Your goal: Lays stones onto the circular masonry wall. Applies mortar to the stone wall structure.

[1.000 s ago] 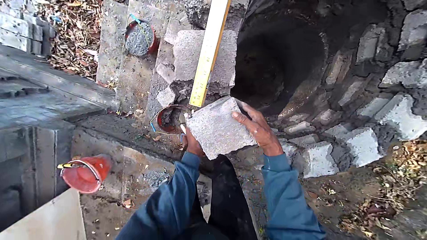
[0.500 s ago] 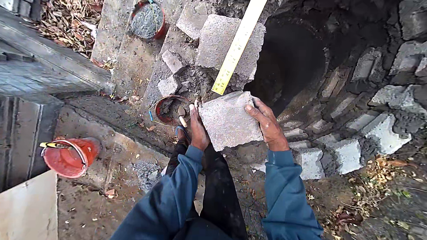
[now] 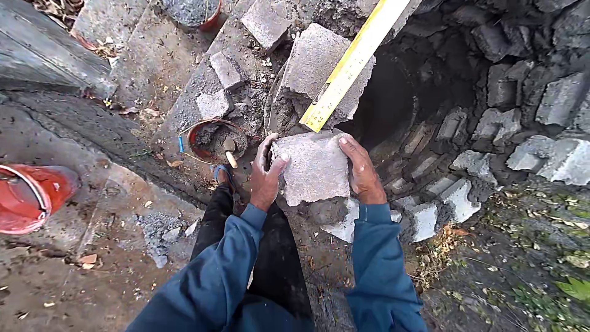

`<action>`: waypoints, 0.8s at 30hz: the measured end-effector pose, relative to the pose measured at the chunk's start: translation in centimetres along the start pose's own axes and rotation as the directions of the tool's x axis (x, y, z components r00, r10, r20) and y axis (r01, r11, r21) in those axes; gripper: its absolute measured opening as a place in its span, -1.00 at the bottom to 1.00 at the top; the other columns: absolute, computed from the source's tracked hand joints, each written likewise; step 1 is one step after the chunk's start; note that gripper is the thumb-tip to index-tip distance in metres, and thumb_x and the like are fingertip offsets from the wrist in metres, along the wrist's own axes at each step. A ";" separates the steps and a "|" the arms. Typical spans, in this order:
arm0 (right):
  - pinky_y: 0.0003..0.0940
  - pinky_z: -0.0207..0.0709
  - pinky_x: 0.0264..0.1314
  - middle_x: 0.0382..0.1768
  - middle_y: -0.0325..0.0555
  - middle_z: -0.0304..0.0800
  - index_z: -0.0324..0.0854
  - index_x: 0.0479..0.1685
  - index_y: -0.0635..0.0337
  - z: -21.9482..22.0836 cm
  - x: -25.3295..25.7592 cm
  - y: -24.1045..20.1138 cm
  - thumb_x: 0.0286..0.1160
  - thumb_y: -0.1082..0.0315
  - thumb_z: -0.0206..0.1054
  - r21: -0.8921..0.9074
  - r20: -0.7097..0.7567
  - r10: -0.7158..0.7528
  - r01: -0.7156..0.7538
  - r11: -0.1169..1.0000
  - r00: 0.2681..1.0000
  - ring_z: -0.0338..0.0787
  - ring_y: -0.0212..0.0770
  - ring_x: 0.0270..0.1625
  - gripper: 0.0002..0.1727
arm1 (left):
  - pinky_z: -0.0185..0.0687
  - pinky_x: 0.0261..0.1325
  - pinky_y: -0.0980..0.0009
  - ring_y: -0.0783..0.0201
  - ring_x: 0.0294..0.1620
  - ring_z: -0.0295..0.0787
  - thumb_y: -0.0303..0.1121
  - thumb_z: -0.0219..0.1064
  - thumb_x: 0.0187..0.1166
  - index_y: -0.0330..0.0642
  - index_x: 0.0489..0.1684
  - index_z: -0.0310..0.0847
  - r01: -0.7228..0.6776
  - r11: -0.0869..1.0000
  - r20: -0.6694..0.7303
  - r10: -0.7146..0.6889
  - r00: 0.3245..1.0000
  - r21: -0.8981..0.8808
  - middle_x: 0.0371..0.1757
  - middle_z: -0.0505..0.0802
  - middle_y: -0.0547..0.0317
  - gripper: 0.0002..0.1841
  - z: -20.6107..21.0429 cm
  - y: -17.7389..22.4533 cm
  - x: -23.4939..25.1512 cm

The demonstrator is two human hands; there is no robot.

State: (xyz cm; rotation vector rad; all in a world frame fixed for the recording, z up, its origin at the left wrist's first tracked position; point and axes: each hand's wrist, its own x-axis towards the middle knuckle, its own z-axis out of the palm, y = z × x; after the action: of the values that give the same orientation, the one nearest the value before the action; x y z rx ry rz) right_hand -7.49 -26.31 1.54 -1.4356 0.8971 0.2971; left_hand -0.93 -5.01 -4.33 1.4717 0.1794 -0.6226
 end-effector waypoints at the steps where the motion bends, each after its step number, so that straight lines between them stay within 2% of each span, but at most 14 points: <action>1: -0.25 0.71 0.28 0.35 -0.38 0.78 0.52 0.62 -0.31 -0.1 0.3 0.1 0.74 -0.26 0.06 -0.017 0.006 -0.004 0.004 1.000 1.000 0.79 -0.41 0.26 -0.42 | 0.55 0.48 0.32 0.31 0.44 0.60 -0.05 0.34 0.51 -0.18 0.66 0.36 -0.008 1.000 0.004 0.008 1.000 0.009 0.53 0.63 0.09 -0.29 -0.2 -0.1 0.2; 4: -0.31 0.73 0.28 0.33 -0.44 0.80 0.53 0.61 -0.33 0.0 0.5 0.3 0.76 -0.23 0.05 -0.012 0.040 -0.028 0.029 1.000 0.999 0.80 -0.45 0.25 -0.45 | 0.58 0.51 0.27 0.24 0.45 0.63 0.03 0.38 0.48 -0.26 0.60 0.43 -0.026 0.999 0.010 0.025 1.000 0.030 0.50 0.65 -0.01 -0.26 -0.8 -0.5 0.7; 7: -0.29 0.72 0.30 0.36 -0.41 0.78 0.50 0.63 -0.32 0.0 0.6 0.0 0.73 -0.25 0.07 -0.042 0.023 -0.015 0.016 0.999 1.000 0.78 -0.43 0.29 -0.42 | 0.55 0.54 0.23 0.21 0.50 0.60 0.02 0.38 0.47 -0.26 0.59 0.45 -0.022 0.999 0.021 0.021 1.000 0.031 0.54 0.62 -0.02 -0.27 -0.9 -0.4 0.8; 8: -0.26 0.69 0.32 0.39 -0.35 0.76 0.50 0.64 -0.26 -0.1 0.6 -0.6 0.73 -0.25 0.08 -0.088 -0.024 -0.024 0.022 0.996 0.999 0.76 -0.39 0.32 -0.39 | 0.54 0.57 0.22 0.22 0.53 0.58 0.03 0.38 0.47 -0.24 0.59 0.45 -0.019 0.999 0.025 0.018 1.000 0.047 0.56 0.61 -0.01 -0.27 -0.9 -0.4 0.8; 10: -0.15 0.67 0.36 0.44 -0.09 0.71 0.50 0.63 0.02 -0.1 1.4 -2.9 0.73 -0.19 0.10 -0.175 -0.213 -0.124 0.087 0.981 0.969 0.75 -0.20 0.38 -0.34 | 0.49 0.60 0.19 0.22 0.57 0.53 0.03 0.36 0.49 -0.18 0.62 0.44 -0.017 0.997 0.042 0.014 0.999 0.070 0.60 0.58 0.04 -0.28 -1.0 -0.2 1.0; 12: -0.20 0.74 0.04 0.22 0.00 0.77 0.53 0.52 0.19 0.6 2.7 -6.5 0.73 -0.19 0.11 -0.320 -0.423 -0.284 0.152 0.935 0.860 0.83 -0.19 0.07 -0.32 | 0.47 0.59 0.18 0.24 0.58 0.50 0.07 0.34 0.52 -0.09 0.66 0.41 -0.003 0.995 0.067 -0.004 0.998 0.098 0.65 0.54 0.11 -0.28 -1.2 0.2 0.9; 14: -0.29 0.70 -0.31 -0.08 -0.10 0.75 0.54 0.48 0.17 1.5 4.8 -10.3 0.66 -0.33 0.11 -0.454 -0.502 -0.371 0.127 0.882 0.781 0.76 -0.27 -0.30 -0.24 | 0.43 0.62 0.15 0.24 0.62 0.46 0.11 0.33 0.51 -0.06 0.66 0.41 0.006 0.993 0.081 -0.015 0.997 0.118 0.67 0.51 0.13 -0.27 -1.4 0.4 0.8; 15: -0.21 0.67 -0.30 -0.10 -0.09 0.73 0.54 0.49 0.13 1.9 6.3 -12.1 0.58 -0.43 0.13 -0.495 -0.504 -0.360 0.080 0.865 0.785 0.74 -0.23 -0.29 -0.16 | 0.44 0.61 0.13 0.23 0.62 0.47 0.11 0.35 0.48 -0.07 0.65 0.43 0.011 0.993 0.079 -0.021 0.997 0.120 0.66 0.52 0.12 -0.26 -1.3 0.4 1.1; 16: -0.05 0.66 -0.12 0.01 -0.04 0.75 0.55 0.49 0.09 2.4 7.7 -13.6 0.45 -0.52 0.17 -0.521 -0.504 -0.320 0.013 0.853 0.802 0.76 -0.14 -0.13 -0.08 | 0.45 0.61 0.13 0.22 0.62 0.47 0.12 0.36 0.47 -0.07 0.65 0.43 0.018 0.992 0.084 -0.029 0.996 0.124 0.66 0.53 0.12 -0.25 -1.3 0.4 1.2; 17: 0.13 0.62 0.16 0.18 0.01 0.75 0.53 0.52 0.09 2.8 9.1 -14.6 0.31 -0.54 0.28 -0.528 -0.501 -0.271 -0.043 0.848 0.822 0.77 -0.04 0.15 -0.02 | 0.45 0.60 0.12 0.22 0.61 0.47 0.09 0.37 0.46 -0.06 0.65 0.42 0.025 0.991 0.090 -0.037 0.995 0.131 0.66 0.53 0.13 -0.25 -1.4 0.4 1.2; 18: 0.20 0.58 0.26 0.23 0.02 0.73 0.55 0.45 0.10 3.3 10.4 -15.0 0.21 -0.47 0.41 -0.532 -0.500 -0.254 -0.063 0.845 0.828 0.74 -0.01 0.27 -0.05 | 0.46 0.60 0.11 0.22 0.61 0.48 0.09 0.38 0.46 -0.05 0.66 0.42 0.028 0.990 0.097 -0.042 0.994 0.141 0.65 0.54 0.13 -0.25 -1.6 0.4 1.2; 19: 0.19 0.58 0.26 0.20 0.00 0.73 0.58 0.36 0.12 3.7 11.4 -15.1 0.17 -0.32 0.51 -0.526 -0.511 -0.261 -0.057 0.849 0.819 0.73 -0.02 0.28 -0.15 | 0.48 0.58 0.11 0.22 0.60 0.49 0.09 0.39 0.44 -0.05 0.66 0.42 0.031 0.989 0.101 -0.046 0.994 0.146 0.64 0.56 0.13 -0.24 -1.8 0.4 1.3; 21: 0.06 0.63 0.21 0.12 -0.05 0.76 0.63 0.23 0.13 4.3 11.6 -14.5 0.23 -0.05 0.49 -0.493 -0.540 -0.307 0.001 0.870 0.784 0.77 -0.11 0.20 -0.39 | 0.48 0.57 0.12 0.22 0.59 0.50 0.11 0.41 0.43 -0.04 0.66 0.42 0.042 0.988 0.115 -0.059 0.992 0.148 0.62 0.57 0.12 -0.23 -2.0 0.6 1.2; 24: -0.17 0.70 0.05 -0.04 -0.10 0.75 0.64 0.13 0.16 4.5 8.5 -12.2 0.36 0.12 0.39 -0.465 -0.548 -0.373 0.097 0.880 0.749 0.80 -0.26 -0.01 -0.58 | 0.48 0.57 0.09 0.20 0.60 0.49 0.17 0.39 0.44 -0.01 0.70 0.38 0.049 0.988 0.143 -0.071 0.987 0.146 0.66 0.53 0.11 -0.19 -2.3 0.7 1.1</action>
State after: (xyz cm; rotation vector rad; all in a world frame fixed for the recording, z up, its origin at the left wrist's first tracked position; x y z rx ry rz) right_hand 7.87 -26.93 4.04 -2.0909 1.2103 -0.2362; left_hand 0.87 -3.15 -4.52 1.5543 0.0648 -0.8045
